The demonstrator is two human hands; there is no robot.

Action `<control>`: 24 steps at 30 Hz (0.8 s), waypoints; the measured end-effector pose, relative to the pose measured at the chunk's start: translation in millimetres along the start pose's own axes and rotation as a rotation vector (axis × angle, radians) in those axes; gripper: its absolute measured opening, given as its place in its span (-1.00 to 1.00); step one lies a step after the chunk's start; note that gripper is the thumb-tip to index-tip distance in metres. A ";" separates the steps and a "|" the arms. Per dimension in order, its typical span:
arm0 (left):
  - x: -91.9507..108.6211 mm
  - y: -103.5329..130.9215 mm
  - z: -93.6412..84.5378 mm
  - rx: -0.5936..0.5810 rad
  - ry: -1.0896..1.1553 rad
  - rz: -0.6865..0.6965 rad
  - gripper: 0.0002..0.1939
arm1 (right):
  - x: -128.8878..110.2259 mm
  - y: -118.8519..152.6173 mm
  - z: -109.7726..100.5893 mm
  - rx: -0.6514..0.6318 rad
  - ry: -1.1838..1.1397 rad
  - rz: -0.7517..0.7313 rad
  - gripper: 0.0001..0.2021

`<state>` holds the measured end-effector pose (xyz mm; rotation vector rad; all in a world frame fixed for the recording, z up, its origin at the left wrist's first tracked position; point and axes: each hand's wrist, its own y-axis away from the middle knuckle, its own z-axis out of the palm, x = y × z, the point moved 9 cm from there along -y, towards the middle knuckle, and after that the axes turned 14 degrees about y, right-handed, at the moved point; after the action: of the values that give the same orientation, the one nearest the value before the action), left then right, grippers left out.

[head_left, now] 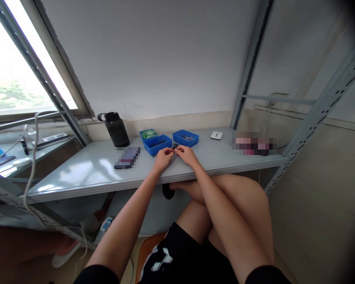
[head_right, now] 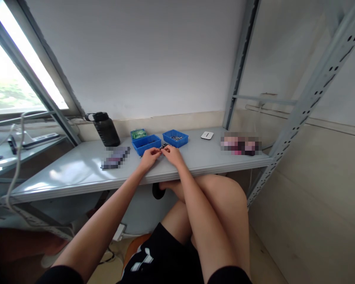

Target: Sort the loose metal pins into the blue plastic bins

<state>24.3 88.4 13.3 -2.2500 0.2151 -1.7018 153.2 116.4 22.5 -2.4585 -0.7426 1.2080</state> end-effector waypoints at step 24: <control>-3.3 -2.5 0.0 -0.009 -0.007 0.002 -0.72 | 0.2 -1.9 6.7 -0.054 -0.063 -0.024 -0.83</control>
<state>23.1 91.7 11.1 -2.2608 0.2237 -1.6953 147.4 118.3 19.3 -2.4573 -0.8295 1.2776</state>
